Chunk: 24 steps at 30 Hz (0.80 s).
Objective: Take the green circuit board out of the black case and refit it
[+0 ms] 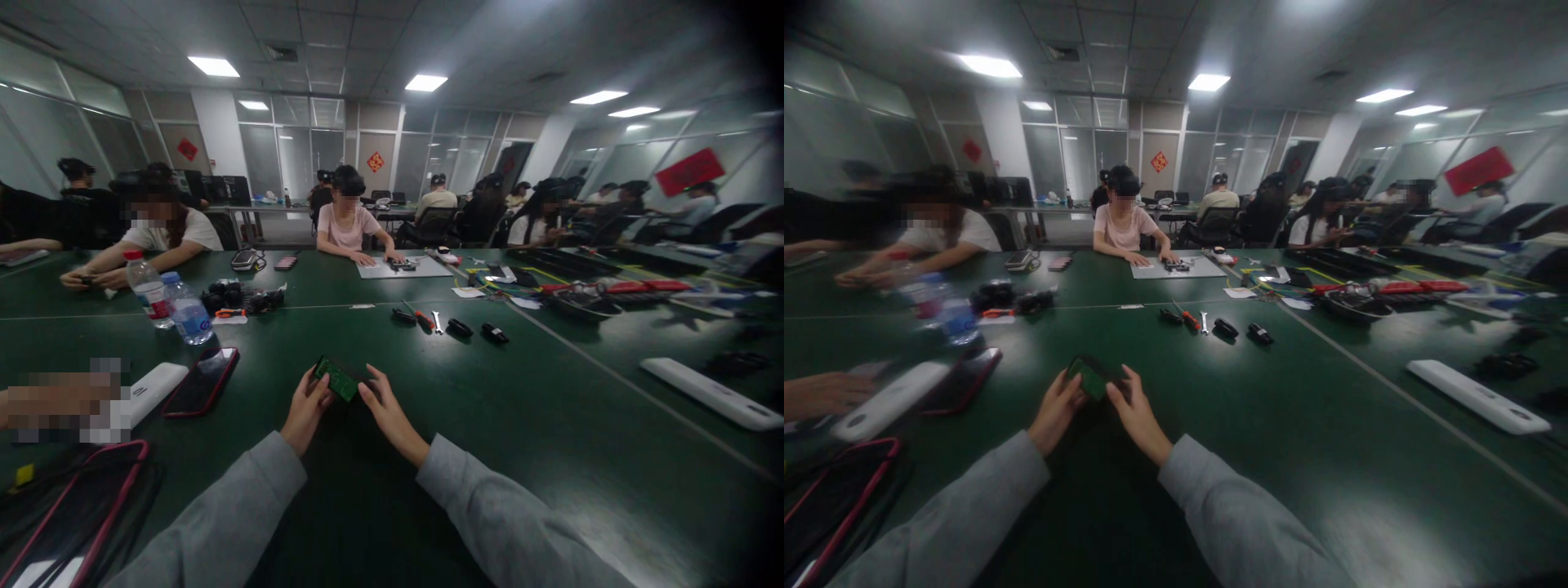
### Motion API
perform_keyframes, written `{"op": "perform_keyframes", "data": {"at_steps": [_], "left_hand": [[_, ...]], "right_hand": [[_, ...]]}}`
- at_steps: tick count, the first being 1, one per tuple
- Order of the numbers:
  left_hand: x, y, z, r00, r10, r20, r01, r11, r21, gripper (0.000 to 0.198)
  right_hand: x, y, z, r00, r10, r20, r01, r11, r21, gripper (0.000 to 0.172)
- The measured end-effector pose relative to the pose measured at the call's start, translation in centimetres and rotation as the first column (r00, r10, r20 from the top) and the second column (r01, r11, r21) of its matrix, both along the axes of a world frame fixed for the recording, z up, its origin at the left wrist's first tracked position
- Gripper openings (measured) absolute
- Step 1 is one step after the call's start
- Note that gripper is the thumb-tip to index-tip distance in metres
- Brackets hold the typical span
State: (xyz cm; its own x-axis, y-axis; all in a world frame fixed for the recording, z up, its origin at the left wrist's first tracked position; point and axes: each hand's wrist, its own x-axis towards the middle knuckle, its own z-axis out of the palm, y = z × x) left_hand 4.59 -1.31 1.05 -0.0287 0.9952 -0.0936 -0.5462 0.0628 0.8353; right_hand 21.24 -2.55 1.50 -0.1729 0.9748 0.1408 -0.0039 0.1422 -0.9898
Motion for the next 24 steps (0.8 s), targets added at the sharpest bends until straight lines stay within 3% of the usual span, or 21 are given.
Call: {"op": "perform_keyframes", "data": {"at_steps": [3, 6, 9, 12, 16, 20, 24], "left_hand": [[0.0, 0.2, -0.1, 1.0, 0.008, 0.03, -0.009, 1.0, 0.022, 0.043], [0.3, 0.1, 0.0, 0.997, -0.05, 0.05, 0.048, 0.998, 0.041, 0.044], [0.8, -0.5, 0.2, 0.985, -0.15, 0.086, 0.15, 0.989, 0.005, 0.039], [1.1, -1.1, 0.2, 0.971, -0.221, 0.094, 0.225, 0.973, -0.042, 0.039], [1.2, -1.5, 0.2, 0.981, -0.176, 0.078, 0.182, 0.98, -0.082, 0.044], [0.9, -1.5, 0.2, 0.98, -0.189, 0.061, 0.193, 0.979, -0.066, 0.047], [0.9, -1.4, 0.1, 0.982, -0.185, 0.027, 0.186, 0.979, -0.079, 0.049]], "right_hand": [[-0.2, 0.4, -0.1, 0.959, 0.126, -0.255, -0.183, 0.96, -0.213, 0.05], [-0.7, 0.2, 0.1, 0.936, 0.129, -0.327, -0.215, 0.946, -0.241, 0.048], [-1.2, 0.0, -0.1, 0.982, 0.02, -0.189, -0.045, 0.99, -0.133, 0.044], [-1.4, -0.1, -0.2, 0.995, -0.099, 0.002, 0.098, 0.991, 0.091, 0.042], [-1.3, -0.3, 0.4, 0.982, -0.076, 0.174, 0.032, 0.969, 0.245, 0.046], [-0.8, -0.3, 1.1, 0.974, 0.016, 0.225, -0.075, 0.963, 0.257, 0.048], [-0.7, -0.3, 0.9, 0.981, 0.005, 0.194, -0.054, 0.968, 0.245, 0.046]]}}
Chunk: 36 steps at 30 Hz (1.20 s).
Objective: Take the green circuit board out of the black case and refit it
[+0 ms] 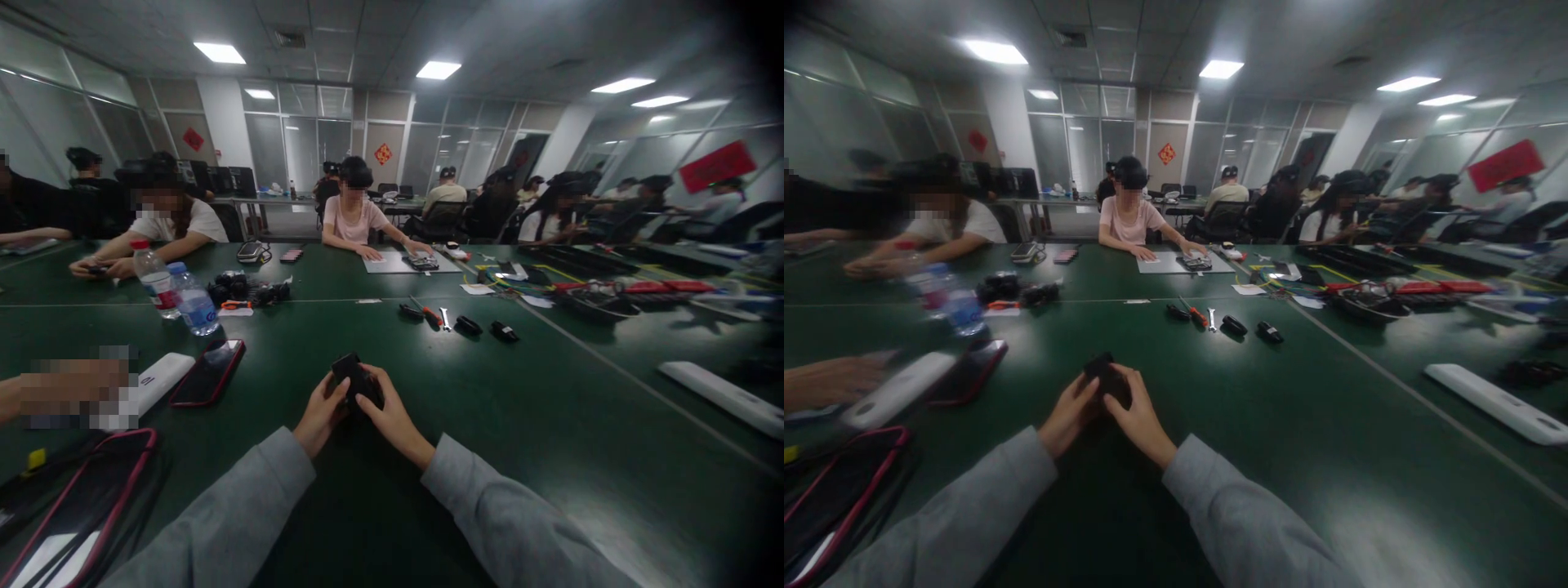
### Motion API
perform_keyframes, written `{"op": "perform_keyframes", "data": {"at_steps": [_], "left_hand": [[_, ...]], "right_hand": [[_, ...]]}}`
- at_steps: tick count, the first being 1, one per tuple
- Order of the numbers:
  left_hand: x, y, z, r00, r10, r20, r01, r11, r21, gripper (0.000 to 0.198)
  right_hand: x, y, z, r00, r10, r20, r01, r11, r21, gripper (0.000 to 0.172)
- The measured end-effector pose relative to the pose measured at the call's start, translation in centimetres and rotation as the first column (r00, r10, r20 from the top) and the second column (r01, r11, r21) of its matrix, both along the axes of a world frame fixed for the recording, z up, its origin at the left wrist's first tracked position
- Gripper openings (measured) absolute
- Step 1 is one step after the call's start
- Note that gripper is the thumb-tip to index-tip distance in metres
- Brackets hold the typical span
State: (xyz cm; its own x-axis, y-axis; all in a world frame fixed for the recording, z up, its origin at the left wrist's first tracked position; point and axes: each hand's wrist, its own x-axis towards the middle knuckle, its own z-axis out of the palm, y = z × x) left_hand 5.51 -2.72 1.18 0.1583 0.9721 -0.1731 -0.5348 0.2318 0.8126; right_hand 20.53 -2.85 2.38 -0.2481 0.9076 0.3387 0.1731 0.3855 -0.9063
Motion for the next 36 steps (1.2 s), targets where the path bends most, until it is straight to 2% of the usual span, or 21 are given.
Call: {"op": "perform_keyframes", "data": {"at_steps": [5, 8, 12, 14, 16, 18, 21, 26, 36], "left_hand": [[0.0, 0.2, 0.2, 0.995, 0.091, -0.029, -0.091, 0.996, 0.002, 0.044], [-0.2, 0.3, 0.6, 0.993, 0.115, -0.035, -0.116, 0.993, -0.012, 0.044], [-0.6, 0.2, 1.0, 0.996, 0.087, -0.022, -0.087, 0.996, -0.025, 0.045], [-0.7, 0.2, 1.2, 0.998, 0.063, -0.003, -0.063, 0.998, -0.029, 0.047], [-0.8, 0.1, 1.4, 0.999, 0.044, 0.011, -0.044, 0.998, -0.042, 0.048], [-0.9, 0.1, 1.4, 0.999, 0.028, 0.02, -0.027, 0.998, -0.05, 0.047], [-1.0, 0.2, 1.4, 0.999, 0.01, 0.035, -0.009, 0.999, -0.031, 0.044], [-1.3, 0.5, 1.1, 0.999, 0.002, 0.045, 0.0, 0.999, -0.042, 0.044], [-1.4, 0.4, 1.3, 0.998, -0.017, 0.058, 0.021, 0.998, -0.06, 0.042]], "right_hand": [[0.3, 0.4, -0.7, 0.986, -0.121, -0.112, 0.117, 0.992, -0.042, 0.046], [1.0, 1.0, -0.8, 0.956, -0.188, -0.226, 0.155, 0.975, -0.157, 0.045], [2.1, 1.8, -0.4, 0.866, -0.219, -0.449, -0.005, 0.895, -0.446, 0.045], [2.5, 2.1, -0.2, 0.831, -0.212, -0.514, -0.085, 0.866, -0.493, 0.048], [2.8, 2.2, 0.0, 0.828, -0.204, -0.523, -0.104, 0.859, -0.501, 0.054], [3.1, 2.3, -0.1, 0.843, -0.21, -0.496, -0.084, 0.858, -0.507, 0.058], [3.3, 2.3, -0.5, 0.888, -0.207, -0.409, -0.026, 0.867, -0.497, 0.051], [3.3, 2.5, -1.2, 0.963, -0.204, -0.175, 0.125, 0.916, -0.382, 0.045], [2.9, 2.7, -1.4, 0.968, -0.226, 0.106, 0.241, 0.958, -0.156, 0.041]]}}
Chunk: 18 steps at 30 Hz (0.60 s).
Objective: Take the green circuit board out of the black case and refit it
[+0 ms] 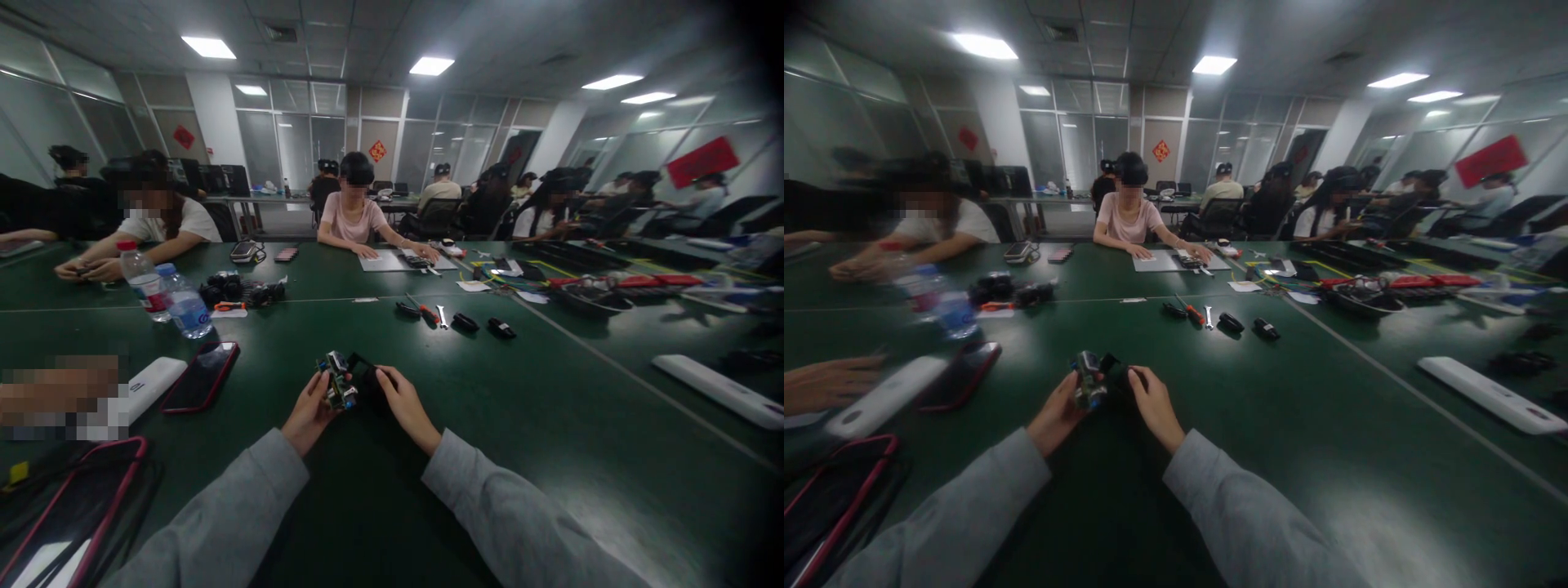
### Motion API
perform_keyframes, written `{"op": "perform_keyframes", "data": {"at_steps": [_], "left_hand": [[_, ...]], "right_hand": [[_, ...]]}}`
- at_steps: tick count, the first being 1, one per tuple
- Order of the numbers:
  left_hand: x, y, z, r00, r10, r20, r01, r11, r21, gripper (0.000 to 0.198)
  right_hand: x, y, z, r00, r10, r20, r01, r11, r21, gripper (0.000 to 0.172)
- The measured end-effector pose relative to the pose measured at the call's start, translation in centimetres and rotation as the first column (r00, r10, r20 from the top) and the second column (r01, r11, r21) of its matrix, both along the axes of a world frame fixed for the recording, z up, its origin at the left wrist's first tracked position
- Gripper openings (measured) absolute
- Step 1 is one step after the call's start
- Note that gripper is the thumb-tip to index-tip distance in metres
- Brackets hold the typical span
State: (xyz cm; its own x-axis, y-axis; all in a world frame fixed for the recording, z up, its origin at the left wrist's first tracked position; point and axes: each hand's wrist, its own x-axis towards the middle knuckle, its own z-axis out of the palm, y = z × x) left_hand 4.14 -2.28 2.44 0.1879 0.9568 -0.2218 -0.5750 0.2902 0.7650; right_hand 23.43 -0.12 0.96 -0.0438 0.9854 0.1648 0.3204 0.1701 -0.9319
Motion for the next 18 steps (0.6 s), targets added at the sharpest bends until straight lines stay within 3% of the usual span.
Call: {"op": "perform_keyframes", "data": {"at_steps": [5, 18], "left_hand": [[0.0, 0.0, -0.1, 1.0, -0.022, 0.01, 0.021, 1.0, 0.022, 0.043], [0.0, -0.1, -0.1, 0.999, 0.007, 0.038, -0.008, 1.0, 0.015, 0.039]], "right_hand": [[0.0, -0.1, -0.3, 0.987, -0.08, 0.138, 0.067, 0.993, 0.093, 0.038], [0.8, 0.9, -1.1, 0.962, -0.247, 0.116, 0.22, 0.954, 0.205, 0.033]]}}
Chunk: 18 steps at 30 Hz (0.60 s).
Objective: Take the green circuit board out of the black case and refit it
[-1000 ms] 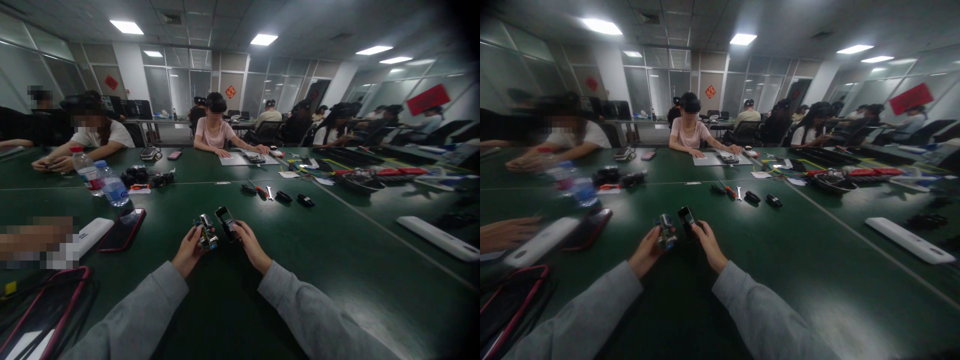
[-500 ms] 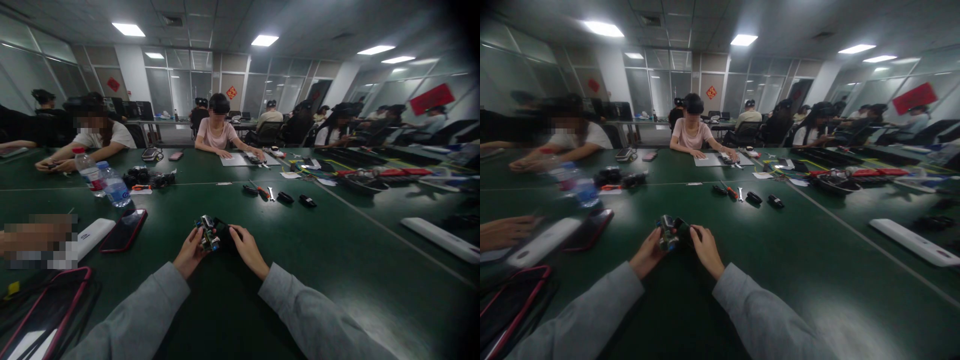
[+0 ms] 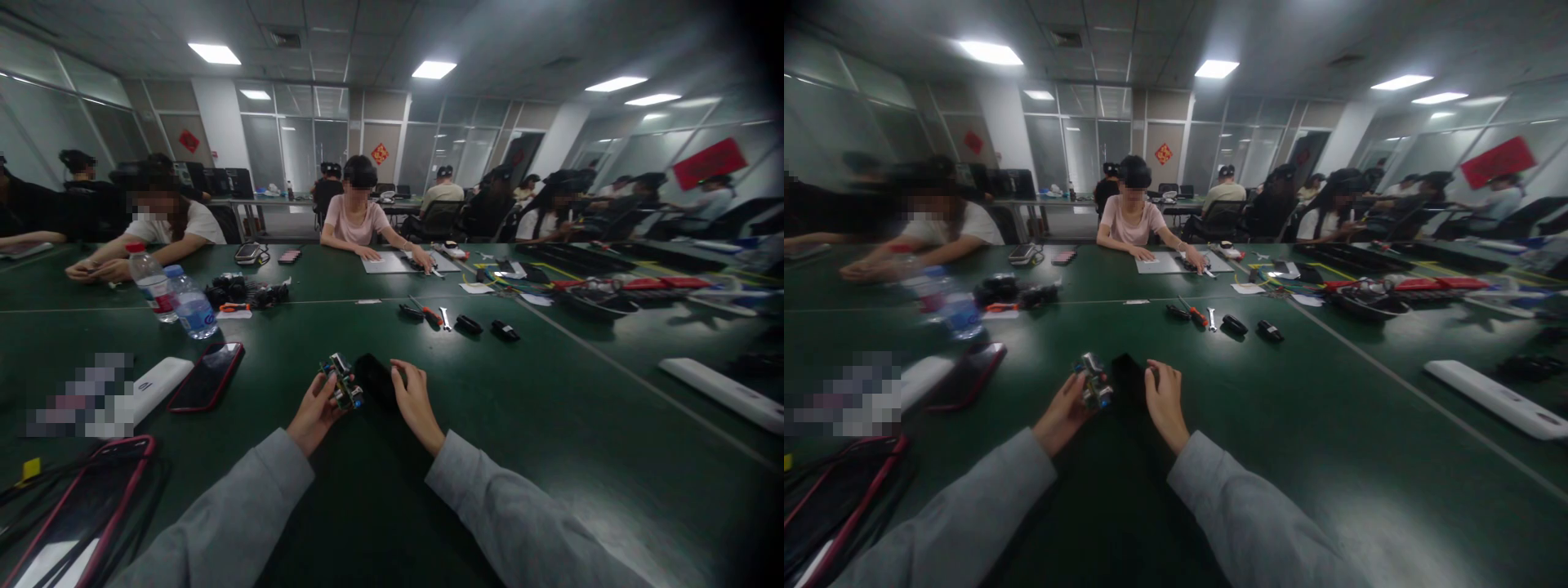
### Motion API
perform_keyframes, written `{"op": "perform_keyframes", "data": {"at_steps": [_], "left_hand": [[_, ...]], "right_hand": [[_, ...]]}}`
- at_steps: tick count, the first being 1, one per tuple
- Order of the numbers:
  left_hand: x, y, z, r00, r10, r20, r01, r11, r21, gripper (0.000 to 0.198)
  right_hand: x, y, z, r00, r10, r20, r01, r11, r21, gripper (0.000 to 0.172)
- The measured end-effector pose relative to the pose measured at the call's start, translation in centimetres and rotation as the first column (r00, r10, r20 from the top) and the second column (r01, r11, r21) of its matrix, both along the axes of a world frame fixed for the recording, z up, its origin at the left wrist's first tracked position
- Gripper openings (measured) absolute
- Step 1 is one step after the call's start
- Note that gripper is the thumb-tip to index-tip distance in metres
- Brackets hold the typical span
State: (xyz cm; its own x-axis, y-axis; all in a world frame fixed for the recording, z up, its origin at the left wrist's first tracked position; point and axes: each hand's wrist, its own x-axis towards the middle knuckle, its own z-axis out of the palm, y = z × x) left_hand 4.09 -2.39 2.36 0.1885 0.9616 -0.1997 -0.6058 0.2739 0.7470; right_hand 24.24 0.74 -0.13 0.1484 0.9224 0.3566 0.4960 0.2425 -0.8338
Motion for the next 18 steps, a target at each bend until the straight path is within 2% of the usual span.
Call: {"op": "perform_keyframes", "data": {"at_steps": [6, 11, 14, 18], "left_hand": [[0.1, -0.1, 0.2, 1.0, 0.012, -0.004, -0.012, 1.0, -0.007, 0.039], [0.2, -0.2, 0.4, 1.0, 0.015, 0.005, -0.015, 1.0, -0.014, 0.039], [0.2, -0.1, 0.3, 0.999, 0.026, 0.018, -0.026, 0.999, -0.019, 0.039], [0.3, 0.1, -0.3, 0.999, 0.027, 0.035, -0.028, 0.999, 0.025, 0.037]], "right_hand": [[-0.2, -0.6, 0.2, 0.99, -0.06, 0.13, 0.047, 0.994, 0.096, 0.035], [-1.1, -1.8, 1.7, 0.971, -0.088, 0.224, 0.042, 0.979, 0.199, 0.035], [-2.0, -3.3, 3.0, 0.961, -0.036, 0.275, -0.042, 0.961, 0.275, 0.038], [-3.8, -5.5, 3.9, 0.903, 0.147, 0.404, -0.28, 0.915, 0.291, 0.047]]}}
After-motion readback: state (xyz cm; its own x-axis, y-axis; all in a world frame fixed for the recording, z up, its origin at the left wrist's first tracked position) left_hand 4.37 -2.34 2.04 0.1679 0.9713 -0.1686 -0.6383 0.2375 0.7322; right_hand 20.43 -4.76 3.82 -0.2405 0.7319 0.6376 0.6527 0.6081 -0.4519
